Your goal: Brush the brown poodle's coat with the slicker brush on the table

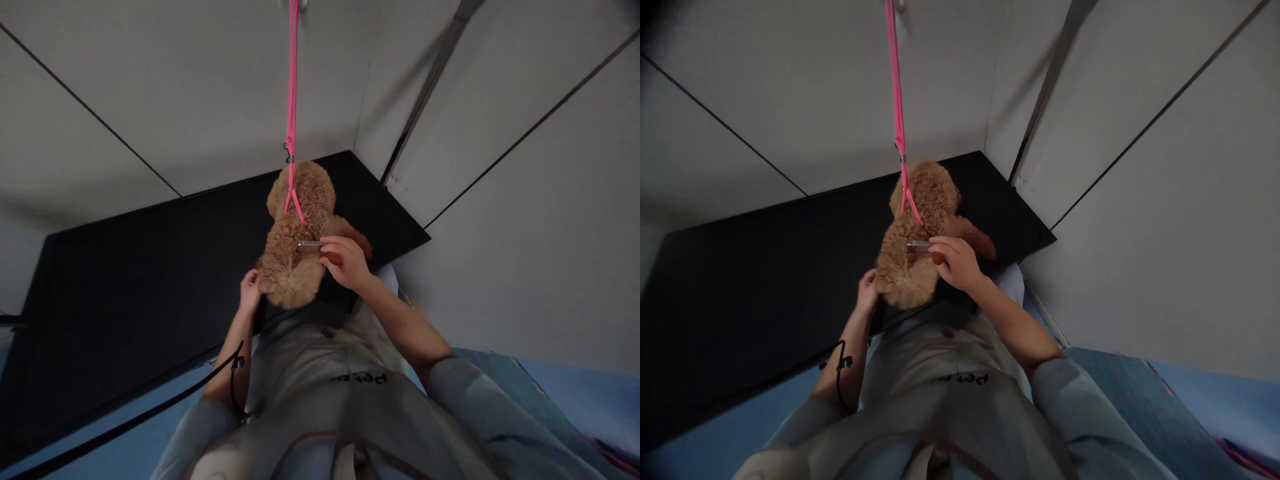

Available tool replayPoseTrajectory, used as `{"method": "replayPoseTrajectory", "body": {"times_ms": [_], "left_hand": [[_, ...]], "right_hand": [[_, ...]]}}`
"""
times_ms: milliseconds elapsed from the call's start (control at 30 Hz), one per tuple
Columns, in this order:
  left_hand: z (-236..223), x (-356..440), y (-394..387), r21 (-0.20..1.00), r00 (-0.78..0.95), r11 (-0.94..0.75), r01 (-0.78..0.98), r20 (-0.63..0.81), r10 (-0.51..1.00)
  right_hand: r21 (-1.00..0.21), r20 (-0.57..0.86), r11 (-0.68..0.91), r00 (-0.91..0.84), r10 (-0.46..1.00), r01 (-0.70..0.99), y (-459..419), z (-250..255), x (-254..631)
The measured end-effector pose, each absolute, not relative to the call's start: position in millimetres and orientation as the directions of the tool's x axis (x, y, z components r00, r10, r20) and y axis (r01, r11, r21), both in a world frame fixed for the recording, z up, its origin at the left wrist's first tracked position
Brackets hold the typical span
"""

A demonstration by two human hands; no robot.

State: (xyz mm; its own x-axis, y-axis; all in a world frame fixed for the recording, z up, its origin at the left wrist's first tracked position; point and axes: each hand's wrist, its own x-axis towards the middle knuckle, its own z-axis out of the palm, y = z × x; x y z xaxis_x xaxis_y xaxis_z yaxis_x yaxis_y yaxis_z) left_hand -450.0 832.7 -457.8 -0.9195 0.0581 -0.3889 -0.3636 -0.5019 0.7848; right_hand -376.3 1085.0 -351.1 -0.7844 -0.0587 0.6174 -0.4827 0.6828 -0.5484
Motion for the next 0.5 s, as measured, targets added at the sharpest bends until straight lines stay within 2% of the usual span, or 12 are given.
{"method": "replayPoseTrajectory", "body": {"times_ms": [67, 100, 133, 200, 267, 333, 367, 467, 500], "left_hand": [[-453.2, -473.9, 828.6, 0.920, -0.963, -0.336, -0.202, -0.249, -0.103], [-450.7, -484.7, 830.7, 0.969, -0.980, -0.215, -0.125, -0.154, -0.126], [-448.6, -493.7, 835.5, 0.997, -0.992, -0.065, -0.046, -0.053, -0.112], [-447.0, -503.3, 851.3, 0.999, -0.998, 0.042, -0.030, -0.032, 0.059], [-449.0, -501.4, 869.3, 0.984, -0.959, -0.006, -0.175, -0.169, 0.227], [-452.8, -491.4, 882.4, 0.957, -0.913, -0.066, -0.283, -0.247, 0.325], [-454.9, -485.2, 886.1, 0.952, -0.910, -0.088, -0.293, -0.249, 0.332], [-460.2, -469.2, 888.5, 0.962, -0.947, -0.127, -0.242, -0.205, 0.248], [-461.6, -465.5, 887.9, 0.962, -0.955, -0.139, -0.235, -0.202, 0.219]], "right_hand": [[-0.640, 0.611, 0.602, -0.791, 0.021, -0.479, 1074.5, -356.2, -372.7], [-0.687, 0.569, 0.548, -0.822, -0.003, -0.477, 1069.3, -359.8, -372.7], [-0.735, 0.508, 0.500, -0.860, -0.043, -0.459, 1065.4, -363.5, -374.2], [-0.816, 0.384, 0.455, -0.923, -0.034, -0.356, 1064.0, -369.7, -381.1], [-0.857, 0.340, 0.460, -0.926, 0.165, -0.233, 1069.5, -372.8, -387.9], [-0.871, 0.369, 0.453, -0.861, 0.350, -0.189, 1075.0, -374.0, -388.6], [-0.871, 0.381, 0.445, -0.856, 0.349, -0.206, 1075.8, -374.5, -386.3], [-0.876, 0.342, 0.412, -0.926, 0.162, -0.252, 1074.5, -376.3, -377.5], [-0.884, 0.316, 0.404, -0.939, 0.139, -0.237, 1075.1, -376.4, -375.8]]}}
